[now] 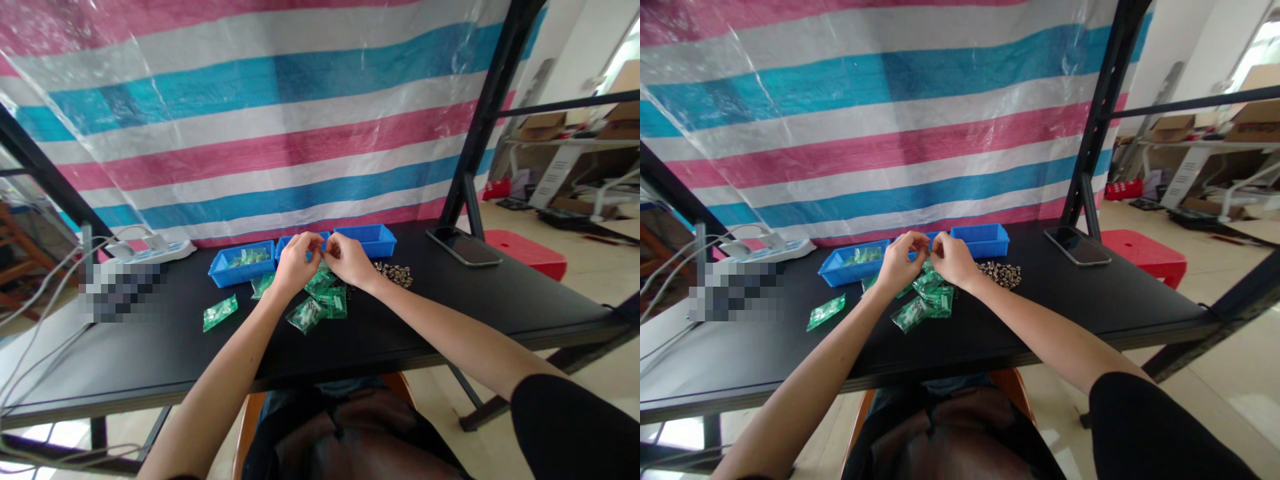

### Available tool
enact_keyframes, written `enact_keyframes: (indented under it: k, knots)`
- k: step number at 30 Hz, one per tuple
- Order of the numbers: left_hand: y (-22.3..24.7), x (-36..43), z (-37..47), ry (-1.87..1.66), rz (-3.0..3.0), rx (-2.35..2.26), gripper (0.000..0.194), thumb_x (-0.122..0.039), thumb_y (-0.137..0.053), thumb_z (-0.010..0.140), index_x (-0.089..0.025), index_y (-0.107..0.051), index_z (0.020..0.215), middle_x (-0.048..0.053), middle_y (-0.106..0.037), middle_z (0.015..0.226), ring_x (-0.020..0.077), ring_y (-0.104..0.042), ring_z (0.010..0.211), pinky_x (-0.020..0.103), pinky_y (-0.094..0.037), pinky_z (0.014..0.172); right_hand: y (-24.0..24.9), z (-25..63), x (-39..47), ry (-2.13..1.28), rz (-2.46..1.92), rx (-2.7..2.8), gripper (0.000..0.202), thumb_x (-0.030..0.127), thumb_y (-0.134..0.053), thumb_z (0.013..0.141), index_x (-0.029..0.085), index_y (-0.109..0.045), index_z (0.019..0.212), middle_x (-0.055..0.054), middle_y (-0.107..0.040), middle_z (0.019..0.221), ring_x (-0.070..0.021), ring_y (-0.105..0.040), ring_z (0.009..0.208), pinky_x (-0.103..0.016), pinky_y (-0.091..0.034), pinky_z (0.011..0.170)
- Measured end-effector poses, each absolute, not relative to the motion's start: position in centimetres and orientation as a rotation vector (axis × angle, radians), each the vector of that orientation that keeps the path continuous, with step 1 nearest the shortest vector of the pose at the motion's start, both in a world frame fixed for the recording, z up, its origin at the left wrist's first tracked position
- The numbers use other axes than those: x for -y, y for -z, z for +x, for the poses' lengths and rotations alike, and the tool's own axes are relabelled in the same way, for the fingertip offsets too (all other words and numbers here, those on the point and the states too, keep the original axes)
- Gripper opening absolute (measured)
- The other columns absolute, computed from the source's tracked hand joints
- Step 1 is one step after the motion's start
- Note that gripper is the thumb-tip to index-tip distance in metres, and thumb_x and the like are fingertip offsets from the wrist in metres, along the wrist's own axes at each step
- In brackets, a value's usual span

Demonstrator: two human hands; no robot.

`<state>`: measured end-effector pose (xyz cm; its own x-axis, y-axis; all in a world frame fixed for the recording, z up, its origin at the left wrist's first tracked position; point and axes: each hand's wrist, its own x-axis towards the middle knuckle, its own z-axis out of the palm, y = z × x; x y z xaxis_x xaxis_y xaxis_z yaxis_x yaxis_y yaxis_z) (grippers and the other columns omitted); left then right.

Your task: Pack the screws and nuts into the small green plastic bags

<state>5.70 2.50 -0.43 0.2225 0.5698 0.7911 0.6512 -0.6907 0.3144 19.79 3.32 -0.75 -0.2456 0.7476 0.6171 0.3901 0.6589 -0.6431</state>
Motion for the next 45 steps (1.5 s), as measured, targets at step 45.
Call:
enact_keyframes:
  k: [45]
  knots:
    - [-0.07, -2.31, 5.85, 1.768, -2.346, 1.239, 0.008, -0.012, -0.050, 0.074, -0.019, -0.050, 0.079, -0.002, -0.059, 0.072, 0.0098, -0.050, 0.061, 0.022, -0.040, 0.060, 0.56, 19.37, -2.58, -0.298, -0.796, 1.714, 0.009, 0.024, -0.059, 0.076, 0.018, -0.054, 0.070, -0.002, -0.063, 0.066, -0.0140, -0.059, 0.059, -0.026, -0.045, 0.058]
